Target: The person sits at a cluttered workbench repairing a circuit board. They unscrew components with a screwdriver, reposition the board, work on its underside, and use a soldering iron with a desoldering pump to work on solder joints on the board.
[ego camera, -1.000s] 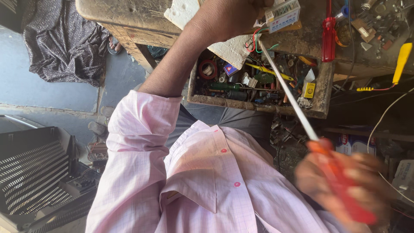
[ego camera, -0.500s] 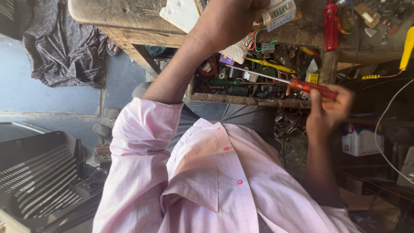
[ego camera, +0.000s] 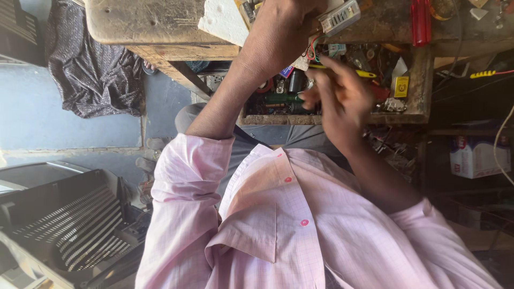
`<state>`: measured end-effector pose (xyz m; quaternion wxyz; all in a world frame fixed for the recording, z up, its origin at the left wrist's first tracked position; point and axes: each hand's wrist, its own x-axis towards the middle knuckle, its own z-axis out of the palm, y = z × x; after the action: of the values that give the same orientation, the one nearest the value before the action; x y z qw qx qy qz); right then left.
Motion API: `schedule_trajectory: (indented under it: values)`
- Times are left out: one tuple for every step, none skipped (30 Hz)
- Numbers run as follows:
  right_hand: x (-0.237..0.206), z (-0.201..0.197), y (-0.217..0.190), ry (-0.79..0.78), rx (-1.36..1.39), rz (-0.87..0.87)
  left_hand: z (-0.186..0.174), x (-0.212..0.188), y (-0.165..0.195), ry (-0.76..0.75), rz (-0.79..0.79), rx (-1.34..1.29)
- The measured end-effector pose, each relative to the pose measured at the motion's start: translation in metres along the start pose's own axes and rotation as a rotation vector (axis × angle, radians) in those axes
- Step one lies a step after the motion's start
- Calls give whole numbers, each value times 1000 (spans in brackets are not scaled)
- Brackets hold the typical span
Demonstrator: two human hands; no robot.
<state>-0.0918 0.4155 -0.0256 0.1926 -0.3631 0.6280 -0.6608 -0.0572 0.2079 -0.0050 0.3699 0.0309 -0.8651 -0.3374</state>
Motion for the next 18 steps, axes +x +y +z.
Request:
schedule_trajectory:
  values:
    - [9, 9, 1, -5, 64, 45, -1, 1, 0, -7, -16, -3]
    - [17, 16, 3, 4, 189, 76, -1, 1, 0, -14, -33, -6]
    - [25, 21, 7, 11, 313, 106, 0, 1, 1, -19, -49, -9]
    - [33, 24, 9, 18, 437, 132, 0, 2, 1, -22, -63, 2]
    - [38, 26, 12, 38, 450, 140, 1, 1, 2, -24, -77, 12]
    - [41, 27, 14, 59, 463, 152, 1, 0, 4, -28, -92, 20]
    - [43, 27, 16, 81, 475, 166, 0, 0, 5, -12, -51, 36]
    - [44, 28, 18, 97, 444, 156, -1, -1, 6, 5, -9, 50]
    - [44, 28, 19, 113, 414, 144, -3, -2, 7, 22, 36, 66]
    - [45, 29, 19, 130, 385, 132, -6, -1, 8, -10, 2, 68]
    - [44, 30, 20, 138, 400, 136, -7, -3, 9, -42, -33, 69]
    - [45, 30, 20, 146, 416, 141, -9, -3, 10, -75, -69, 70]
    - [45, 31, 19, 152, 432, 146, -10, -3, 11, -54, -47, 73]
    - [46, 32, 19, 146, 434, 130, -11, -3, 12, -32, -24, 77]
    - [46, 33, 19, 137, 436, 113, -12, -2, 12, -10, -2, 81]
    - [47, 34, 19, 127, 440, 96, -12, -1, 12, -26, -31, 68]
    - [48, 35, 19, 140, 447, 100, -13, 0, 12, -42, -59, 56]
    - [49, 35, 19, 154, 455, 103, -13, 1, 12, -58, -86, 45]
